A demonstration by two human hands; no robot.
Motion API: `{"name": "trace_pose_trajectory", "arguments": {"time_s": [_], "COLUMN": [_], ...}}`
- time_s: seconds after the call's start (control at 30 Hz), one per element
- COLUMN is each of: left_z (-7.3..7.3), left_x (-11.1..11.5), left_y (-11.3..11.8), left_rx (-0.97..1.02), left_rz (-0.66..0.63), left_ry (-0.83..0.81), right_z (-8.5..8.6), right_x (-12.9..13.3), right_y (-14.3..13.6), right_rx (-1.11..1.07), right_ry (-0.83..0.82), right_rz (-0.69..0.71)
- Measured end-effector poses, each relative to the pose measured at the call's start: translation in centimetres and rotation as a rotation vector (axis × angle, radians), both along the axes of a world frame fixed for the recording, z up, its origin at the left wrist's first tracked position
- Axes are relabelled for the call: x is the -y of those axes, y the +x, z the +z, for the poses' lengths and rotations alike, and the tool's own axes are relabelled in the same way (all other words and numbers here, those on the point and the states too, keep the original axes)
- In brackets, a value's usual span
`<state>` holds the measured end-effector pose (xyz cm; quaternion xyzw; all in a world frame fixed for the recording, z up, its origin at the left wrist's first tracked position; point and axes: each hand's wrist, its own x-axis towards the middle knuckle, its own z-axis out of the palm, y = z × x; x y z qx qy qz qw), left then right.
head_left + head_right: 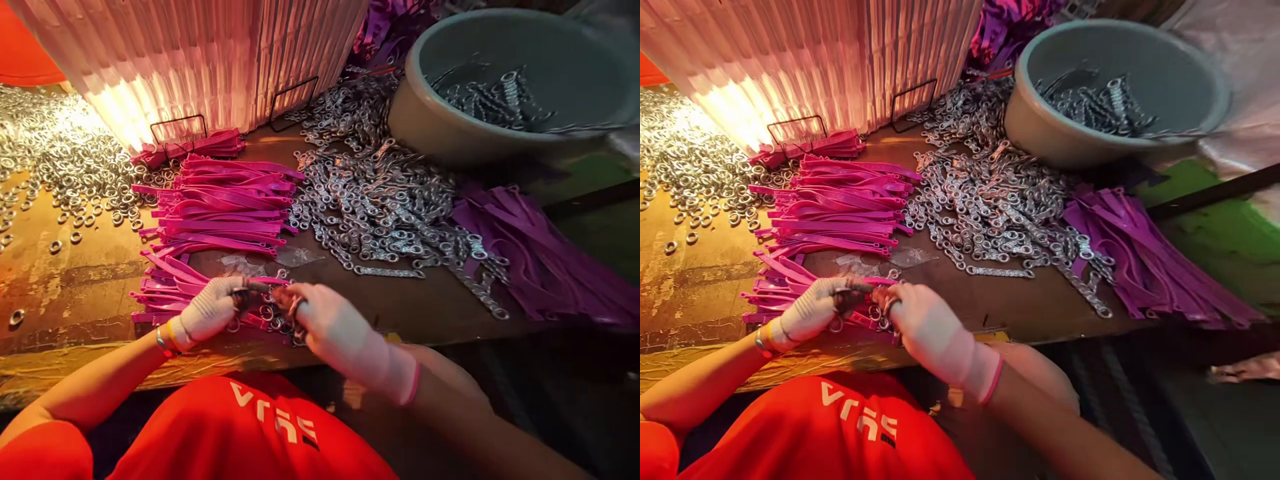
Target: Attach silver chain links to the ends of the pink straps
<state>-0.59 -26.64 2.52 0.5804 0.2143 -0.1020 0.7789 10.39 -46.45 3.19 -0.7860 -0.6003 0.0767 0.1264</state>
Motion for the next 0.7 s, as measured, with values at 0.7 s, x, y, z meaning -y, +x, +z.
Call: {"name": "trace_pose_trajectory", "arguments": {"time_s": [0.7], "left_z": [0.4], "left_x": [1.3], "left_y": [-4.3], "left_rx": [-0.086], "left_rz": [0.159], "left_ry": [-1.147], "right_z": [-2.1], "right_x": [-3.8], "right_y": [-3.2], "right_rx": [0.181], "right_ry": [-0.310], "right_rz": [0.280]}}
